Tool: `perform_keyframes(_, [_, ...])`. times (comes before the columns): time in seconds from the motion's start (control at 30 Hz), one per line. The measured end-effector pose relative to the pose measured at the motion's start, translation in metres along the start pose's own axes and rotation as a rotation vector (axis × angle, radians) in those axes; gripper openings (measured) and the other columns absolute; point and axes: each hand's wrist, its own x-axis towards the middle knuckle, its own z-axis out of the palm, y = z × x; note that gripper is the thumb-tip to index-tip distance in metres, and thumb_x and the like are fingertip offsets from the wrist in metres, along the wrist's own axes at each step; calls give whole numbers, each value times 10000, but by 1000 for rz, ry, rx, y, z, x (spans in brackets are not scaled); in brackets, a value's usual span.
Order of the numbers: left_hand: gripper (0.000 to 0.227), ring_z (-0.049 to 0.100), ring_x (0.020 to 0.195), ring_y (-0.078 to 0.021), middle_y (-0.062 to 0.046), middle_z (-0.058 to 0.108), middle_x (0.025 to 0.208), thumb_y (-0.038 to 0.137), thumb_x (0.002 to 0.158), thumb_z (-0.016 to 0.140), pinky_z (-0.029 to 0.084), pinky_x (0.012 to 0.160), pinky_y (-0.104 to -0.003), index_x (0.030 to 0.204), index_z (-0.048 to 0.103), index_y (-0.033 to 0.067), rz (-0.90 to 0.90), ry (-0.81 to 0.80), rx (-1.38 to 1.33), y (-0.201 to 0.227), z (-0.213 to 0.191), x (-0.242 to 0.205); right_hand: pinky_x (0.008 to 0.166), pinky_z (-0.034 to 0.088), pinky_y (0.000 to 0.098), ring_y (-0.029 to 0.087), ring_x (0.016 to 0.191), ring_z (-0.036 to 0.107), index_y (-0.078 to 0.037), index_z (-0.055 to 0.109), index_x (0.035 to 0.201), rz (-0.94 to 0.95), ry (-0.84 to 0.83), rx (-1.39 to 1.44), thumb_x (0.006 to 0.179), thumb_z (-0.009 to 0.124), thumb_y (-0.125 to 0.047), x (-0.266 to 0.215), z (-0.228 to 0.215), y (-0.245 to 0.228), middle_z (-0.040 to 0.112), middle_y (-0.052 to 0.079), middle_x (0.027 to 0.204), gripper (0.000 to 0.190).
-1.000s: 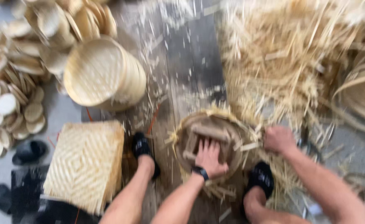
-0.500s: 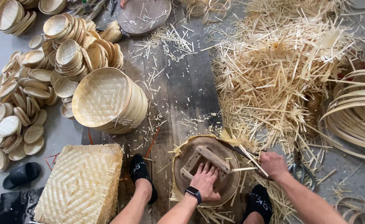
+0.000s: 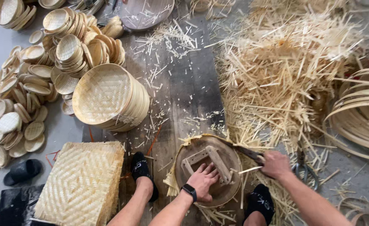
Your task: The person fits a woven bamboo square into a circular frame, presses it down with a wooden mold, and trims the excess bamboo strips using large shears.
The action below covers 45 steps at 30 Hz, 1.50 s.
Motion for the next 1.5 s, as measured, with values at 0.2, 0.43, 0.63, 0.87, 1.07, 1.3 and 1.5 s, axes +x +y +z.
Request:
perform_keyframes(0.2, [1097, 220, 1559, -385, -155, 391, 1623, 473, 562, 887, 155, 1232, -585, 1497, 500, 49, 32, -18, -52, -1, -6, 2, 817, 562, 385, 239, 855, 613, -45, 693, 926, -89, 211, -33, 885, 544, -385, 33, 0, -39, 658, 134, 925, 374])
perform_keyframes(0.43, [1152, -6, 1644, -450, -221, -8, 1793, 416, 861, 796, 119, 1315, -558, 1713, 113, 48, -265, 612, -471, 10, 19, -2, 936, 547, 404, 252, 994, 641, -84, 685, 1042, -13, 89, 132, 843, 588, -331, -10, -5, 7, 669, 115, 1043, 331])
perform_keyframes(0.63, [1180, -153, 1532, -465, -133, -36, 1706, 390, 770, 832, 50, 1218, -659, 1611, 54, 107, -862, 549, -629, 57, -3, 73, 908, 491, 438, 313, 1041, 576, 6, 594, 1134, -103, 178, -19, 780, 682, -380, -16, -13, -22, 612, 184, 1102, 531])
perform_keyframes(0.87, [1166, -124, 1548, -498, -133, 12, 1731, 290, 726, 804, 74, 1232, -654, 1635, 106, 79, -739, 505, -598, 51, -13, 59, 765, 573, 397, 247, 878, 656, -93, 673, 987, 19, -100, 74, 1016, 524, -336, 7, -16, -23, 683, 120, 916, 286])
perform_keyframes(1.07, [1118, -107, 1560, -505, -113, 77, 1736, 255, 706, 791, 124, 1275, -582, 1622, 175, 80, -528, 541, -571, 43, -9, 43, 736, 559, 385, 195, 801, 597, -90, 688, 947, -80, 268, -111, 906, 620, -491, 1, 15, 4, 617, 80, 840, 409])
perform_keyframes(1.3, [1140, -95, 1567, -486, -103, 122, 1722, 227, 631, 790, 144, 1278, -566, 1608, 215, 115, -439, 422, -593, 30, -17, 29, 703, 572, 405, 217, 767, 646, -95, 705, 955, -49, 27, -37, 970, 539, -415, 26, 5, -17, 651, 85, 832, 362])
perform_keyframes(1.5, [1087, -32, 1566, -456, -60, 189, 1705, 209, 619, 816, 105, 1255, -631, 1573, 296, 163, -352, 322, -531, 28, -25, 24, 761, 555, 390, 220, 852, 622, -70, 699, 1029, -50, 132, -65, 945, 579, -513, 5, 14, 7, 648, 107, 886, 467])
